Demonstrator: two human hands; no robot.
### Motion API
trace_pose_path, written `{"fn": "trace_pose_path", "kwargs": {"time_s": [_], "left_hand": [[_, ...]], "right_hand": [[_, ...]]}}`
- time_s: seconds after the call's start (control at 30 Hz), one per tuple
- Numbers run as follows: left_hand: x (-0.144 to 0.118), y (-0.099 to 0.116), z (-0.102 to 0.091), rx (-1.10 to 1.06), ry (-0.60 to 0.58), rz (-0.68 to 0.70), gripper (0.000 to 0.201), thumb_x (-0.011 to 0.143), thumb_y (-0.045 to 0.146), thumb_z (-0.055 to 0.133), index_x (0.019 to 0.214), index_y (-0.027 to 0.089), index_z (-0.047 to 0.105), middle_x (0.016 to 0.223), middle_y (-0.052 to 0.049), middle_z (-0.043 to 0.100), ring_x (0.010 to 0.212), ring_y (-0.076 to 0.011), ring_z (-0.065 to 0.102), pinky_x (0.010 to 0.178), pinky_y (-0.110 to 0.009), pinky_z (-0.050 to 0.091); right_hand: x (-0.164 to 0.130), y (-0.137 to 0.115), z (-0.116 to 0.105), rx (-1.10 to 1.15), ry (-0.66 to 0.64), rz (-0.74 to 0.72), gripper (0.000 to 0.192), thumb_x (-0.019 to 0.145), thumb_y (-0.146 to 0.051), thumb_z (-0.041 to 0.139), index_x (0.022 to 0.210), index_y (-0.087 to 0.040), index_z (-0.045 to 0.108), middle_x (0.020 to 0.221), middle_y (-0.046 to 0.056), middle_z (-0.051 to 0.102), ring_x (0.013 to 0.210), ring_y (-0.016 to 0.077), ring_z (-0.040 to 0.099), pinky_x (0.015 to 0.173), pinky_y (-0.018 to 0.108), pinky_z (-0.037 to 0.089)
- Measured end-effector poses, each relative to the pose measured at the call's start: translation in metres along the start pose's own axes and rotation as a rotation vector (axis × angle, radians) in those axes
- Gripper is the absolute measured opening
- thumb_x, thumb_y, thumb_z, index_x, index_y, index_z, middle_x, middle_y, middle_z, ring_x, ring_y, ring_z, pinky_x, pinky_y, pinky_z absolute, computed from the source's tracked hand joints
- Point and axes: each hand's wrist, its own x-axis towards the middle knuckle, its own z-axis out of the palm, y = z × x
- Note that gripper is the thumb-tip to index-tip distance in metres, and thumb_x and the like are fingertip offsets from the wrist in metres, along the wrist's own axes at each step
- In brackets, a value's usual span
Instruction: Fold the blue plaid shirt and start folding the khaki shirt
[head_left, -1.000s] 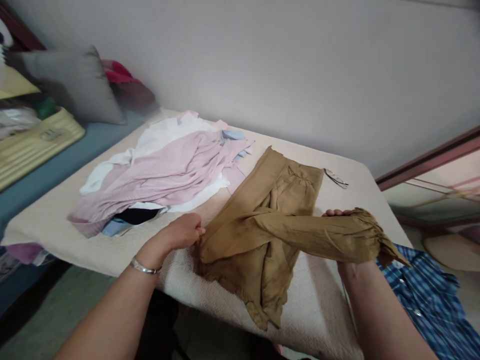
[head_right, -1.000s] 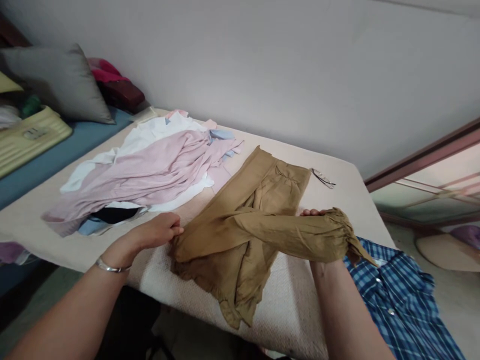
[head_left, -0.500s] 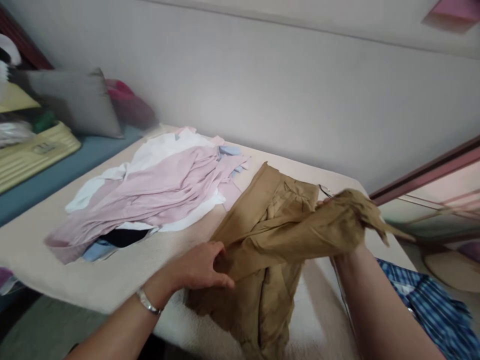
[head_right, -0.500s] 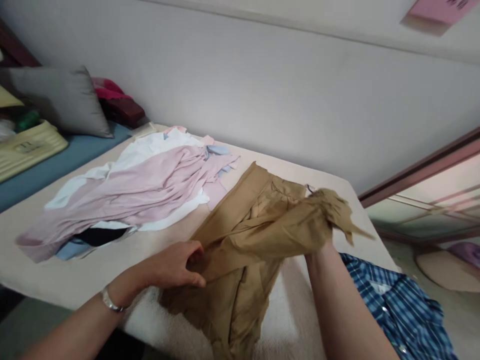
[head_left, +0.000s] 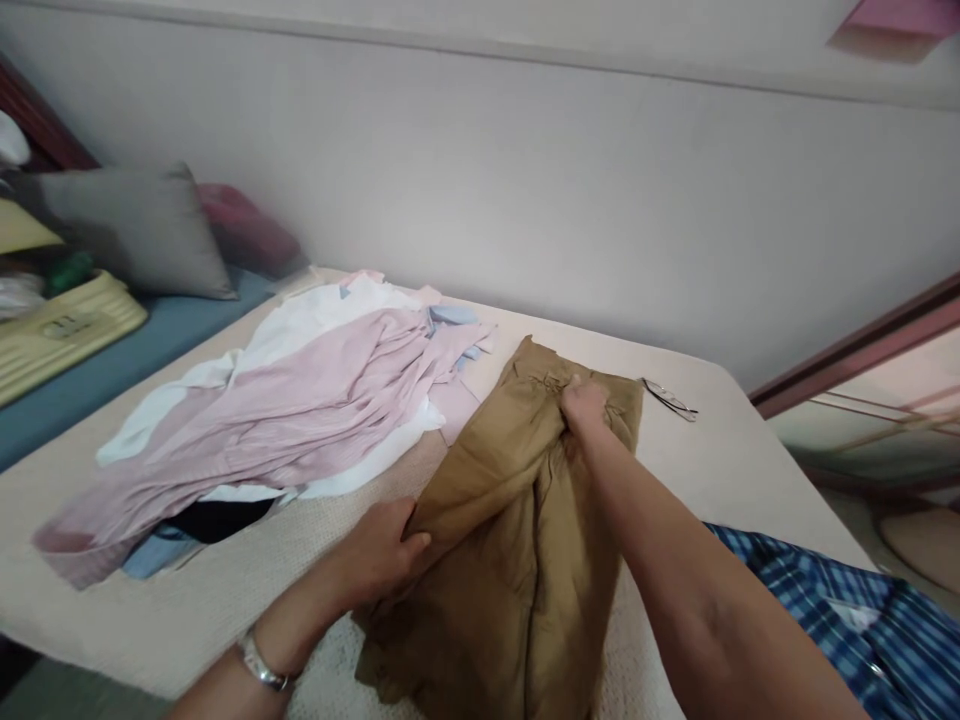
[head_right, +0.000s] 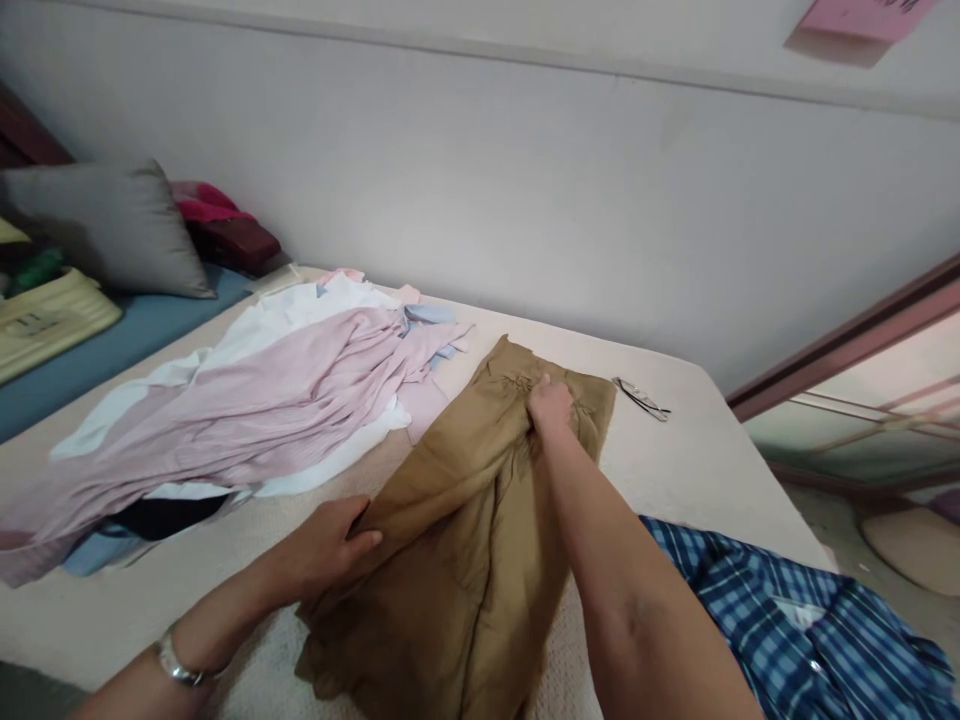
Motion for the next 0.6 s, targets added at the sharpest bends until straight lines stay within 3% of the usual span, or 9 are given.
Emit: {"fn": "trace_pose_path", "kwargs": {"time_s": [0.17,0.27,0.33,0.47,0.6], "left_hand": [[0.002,0.001,0.004,-0.025,-0.033,0.026,0.025,0.09,0.038,0.051,0.098,0.02,0.067,0.105,-0.007,0.074,0.097,-0.0253,0.066,0.085,-0.035,0.047],[-0.001,0.005,0.006,0.008,-0.027,-0.022,0.028,0.092,0.041,0.049,0.097,0.02,0.067,0.103,-0.009,0.074,0.097,-0.0264,0.066,0.083,-0.037,0.046],[-0.005,0.008,0.007,0.043,-0.025,-0.057,0.029,0.093,0.042,0.048,0.099,0.02,0.066,0.105,-0.01,0.073,0.099,-0.0276,0.066,0.083,-0.037,0.045],[-0.019,0.015,0.006,0.178,-0.013,-0.155,0.028,0.095,0.041,0.045,0.102,0.021,0.064,0.106,-0.011,0.071,0.103,-0.0315,0.066,0.084,-0.042,0.045],[-0.027,0.015,0.002,0.231,-0.05,-0.252,0.028,0.09,0.042,0.052,0.11,0.023,0.061,0.117,-0.011,0.066,0.11,-0.0334,0.064,0.088,-0.048,0.046]], "right_hand": [[0.01,-0.001,-0.005,-0.099,0.068,-0.012,0.047,0.09,-0.036,0.059,0.129,-0.009,0.062,0.12,0.027,0.065,0.116,0.0388,0.063,0.094,0.046,0.05],[0.022,-0.02,-0.003,-0.219,0.159,-0.231,0.043,0.088,-0.026,0.057,0.13,-0.015,0.058,0.125,0.023,0.061,0.118,0.036,0.06,0.094,0.045,0.048],[0.037,-0.036,0.003,-0.235,0.143,-0.341,0.035,0.092,-0.025,0.05,0.125,-0.018,0.06,0.123,0.02,0.062,0.113,0.0322,0.061,0.091,0.041,0.049],[0.075,-0.063,0.021,-0.181,0.055,-0.271,0.036,0.095,-0.026,0.047,0.126,-0.014,0.06,0.12,0.021,0.064,0.11,0.0293,0.062,0.09,0.037,0.048],[0.104,-0.068,0.041,-0.186,0.011,-0.256,0.04,0.091,-0.026,0.055,0.129,-0.013,0.061,0.123,0.022,0.063,0.111,0.0292,0.062,0.091,0.037,0.049]]}}
